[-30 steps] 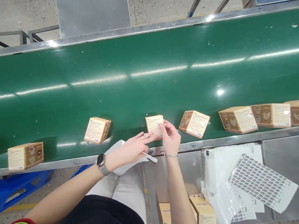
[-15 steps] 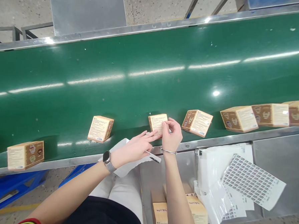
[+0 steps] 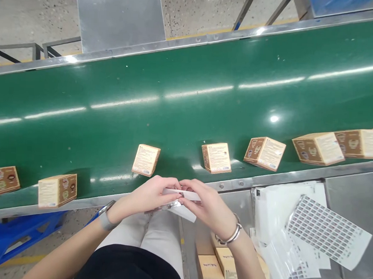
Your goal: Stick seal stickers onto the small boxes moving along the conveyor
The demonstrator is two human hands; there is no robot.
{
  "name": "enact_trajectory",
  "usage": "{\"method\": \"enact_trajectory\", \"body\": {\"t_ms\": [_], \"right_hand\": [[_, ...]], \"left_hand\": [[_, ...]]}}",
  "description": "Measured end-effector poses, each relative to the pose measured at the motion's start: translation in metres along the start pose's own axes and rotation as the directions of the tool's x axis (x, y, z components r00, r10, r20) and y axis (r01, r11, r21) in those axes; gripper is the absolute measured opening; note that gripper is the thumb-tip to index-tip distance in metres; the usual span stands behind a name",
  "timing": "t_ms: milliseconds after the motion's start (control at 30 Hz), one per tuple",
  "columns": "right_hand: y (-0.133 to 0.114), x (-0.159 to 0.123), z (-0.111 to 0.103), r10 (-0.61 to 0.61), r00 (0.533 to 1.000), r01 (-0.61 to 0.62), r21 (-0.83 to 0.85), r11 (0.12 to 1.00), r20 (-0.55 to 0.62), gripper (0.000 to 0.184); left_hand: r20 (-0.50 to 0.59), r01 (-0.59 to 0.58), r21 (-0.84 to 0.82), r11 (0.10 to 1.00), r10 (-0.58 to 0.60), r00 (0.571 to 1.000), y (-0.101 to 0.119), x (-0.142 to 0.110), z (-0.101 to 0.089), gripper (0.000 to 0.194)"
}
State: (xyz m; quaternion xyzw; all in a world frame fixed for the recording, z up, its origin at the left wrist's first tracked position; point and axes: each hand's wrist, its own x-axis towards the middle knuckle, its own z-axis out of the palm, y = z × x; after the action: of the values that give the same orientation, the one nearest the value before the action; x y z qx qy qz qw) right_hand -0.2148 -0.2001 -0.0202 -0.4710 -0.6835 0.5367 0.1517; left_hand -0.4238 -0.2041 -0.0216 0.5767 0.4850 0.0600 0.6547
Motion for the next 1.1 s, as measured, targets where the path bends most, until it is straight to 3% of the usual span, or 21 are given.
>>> {"method": "enact_trajectory", "body": {"t_ms": [167, 367, 500, 633, 733, 833, 900, 967, 1000, 1033, 1100], "right_hand": [[-0.005, 0.007, 0.019, -0.019, 0.995, 0.020, -0.007, 1.000, 0.098, 0.016], [-0.005, 0.011, 0.029, -0.011, 0.983, 0.018, -0.041, 0.999, 0.181, 0.019], [-0.008, 0.011, 0.030, -0.073, 0.974, 0.094, -0.094, 0.991, 0.213, 0.020], [-0.014, 0.012, 0.033, -0.217, 0.961, 0.255, -0.238, 0.937, 0.171, 0.018], [-0.020, 0.011, 0.040, -0.358, 0.928, 0.366, -0.413, 0.834, 0.099, 0.018], [-0.019, 0.007, 0.046, -0.430, 0.902, 0.397, -0.449, 0.801, 0.030, 0.017], [-0.012, 0.005, 0.048, -0.344, 0.937, 0.308, -0.309, 0.900, -0.067, 0.015], [0.001, 0.007, 0.050, -0.085, 0.965, 0.075, -0.048, 0.996, -0.250, 0.011], [0.009, 0.011, 0.051, 0.102, 0.922, -0.052, 0.141, 0.989, -0.373, 0.010], [0.017, 0.016, 0.053, 0.297, 0.827, -0.133, 0.348, 0.928, -0.478, 0.013], [0.032, 0.030, 0.060, 0.579, 0.587, -0.100, 0.659, 0.745, -0.566, 0.025]], "left_hand": [[-0.050, 0.108, -0.168, 0.980, -0.117, 0.992, -0.016, -0.022, -0.009, 0.013], [-0.039, 0.119, -0.172, 0.978, -0.128, 0.991, -0.023, -0.034, -0.011, 0.017], [0.002, 0.118, -0.150, 0.982, -0.120, 0.993, -0.024, -0.037, -0.015, 0.019], [0.005, 0.093, -0.086, 0.992, -0.093, 0.996, -0.027, -0.037, -0.015, 0.021], [-0.005, 0.107, -0.073, 0.992, -0.108, 0.994, -0.028, -0.037, -0.014, 0.021], [0.013, 0.163, -0.129, 0.978, -0.163, 0.987, -0.028, -0.037, -0.015, 0.020], [-0.002, 0.196, -0.104, 0.975, -0.197, 0.980, -0.029, -0.036, -0.015, 0.019], [-0.063, 0.168, 0.030, 0.985, -0.165, 0.984, -0.033, -0.035, -0.014, 0.018], [-0.100, 0.119, 0.124, 0.985, -0.107, 0.989, -0.037, -0.033, -0.013, 0.017], [-0.125, 0.047, 0.221, 0.974, -0.020, 0.992, -0.040, -0.030, -0.011, 0.016], [-0.115, -0.134, 0.399, 0.907, 0.194, 0.974, -0.049, -0.022, -0.007, 0.015]]}}
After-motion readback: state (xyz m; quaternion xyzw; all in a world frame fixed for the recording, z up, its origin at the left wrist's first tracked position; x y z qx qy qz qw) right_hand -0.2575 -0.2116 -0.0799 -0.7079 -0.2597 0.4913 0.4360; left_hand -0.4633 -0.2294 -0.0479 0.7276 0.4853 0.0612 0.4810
